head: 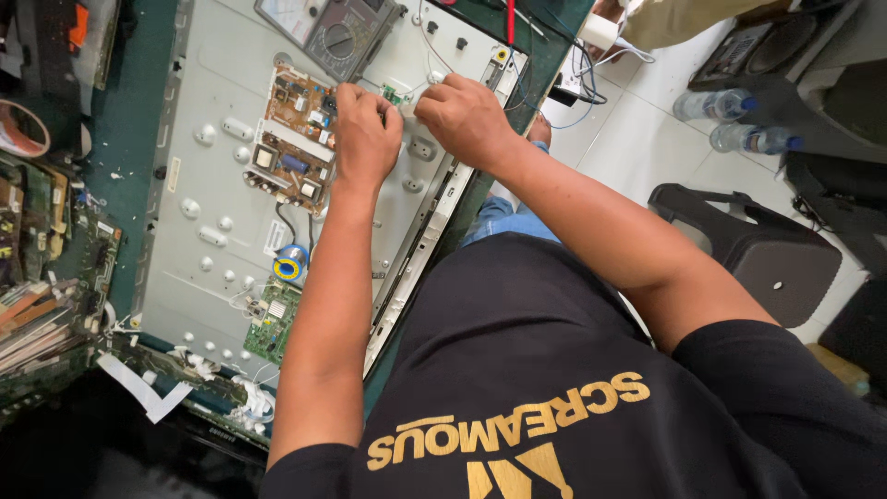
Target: The person works on a disassembled television, using a multimeter to test components on the circuit board. They handle wires and a roll of tape while manipulating the internal electronics.
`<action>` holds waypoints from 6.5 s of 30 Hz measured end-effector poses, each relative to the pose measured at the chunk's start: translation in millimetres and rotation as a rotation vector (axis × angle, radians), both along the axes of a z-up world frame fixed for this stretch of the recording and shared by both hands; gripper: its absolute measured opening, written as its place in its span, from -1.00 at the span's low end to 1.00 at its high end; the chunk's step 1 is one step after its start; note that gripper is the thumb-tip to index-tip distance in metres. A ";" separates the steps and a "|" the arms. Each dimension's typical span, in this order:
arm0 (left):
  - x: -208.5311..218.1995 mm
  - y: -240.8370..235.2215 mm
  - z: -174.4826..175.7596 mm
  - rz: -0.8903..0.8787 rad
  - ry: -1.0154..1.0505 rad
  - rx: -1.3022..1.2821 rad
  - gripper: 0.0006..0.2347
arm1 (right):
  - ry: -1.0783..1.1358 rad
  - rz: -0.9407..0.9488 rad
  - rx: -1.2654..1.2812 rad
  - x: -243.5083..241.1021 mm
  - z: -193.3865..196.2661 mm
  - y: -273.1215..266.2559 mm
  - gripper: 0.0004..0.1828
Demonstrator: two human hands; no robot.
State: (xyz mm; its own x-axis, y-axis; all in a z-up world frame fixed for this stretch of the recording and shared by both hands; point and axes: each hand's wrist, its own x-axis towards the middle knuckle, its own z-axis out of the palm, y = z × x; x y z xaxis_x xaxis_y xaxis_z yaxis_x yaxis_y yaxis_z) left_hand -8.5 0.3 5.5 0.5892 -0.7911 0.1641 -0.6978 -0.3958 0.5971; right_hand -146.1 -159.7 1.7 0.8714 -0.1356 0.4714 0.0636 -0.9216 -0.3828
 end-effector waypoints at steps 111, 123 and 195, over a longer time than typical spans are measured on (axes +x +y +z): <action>-223.7 4.6 66.3 1.035 0.624 -0.416 -0.83 | 1.067 0.485 0.644 -4.9 90.9 -74.3 -0.68; -286.9 -11.1 97.9 1.027 0.274 -0.314 -0.84 | 1.153 0.828 0.612 -31.2 145.0 -37.2 -0.87; -163.5 148.4 40.6 1.111 -0.102 0.394 -0.63 | 0.974 0.258 0.710 -76.3 97.4 -84.8 -0.82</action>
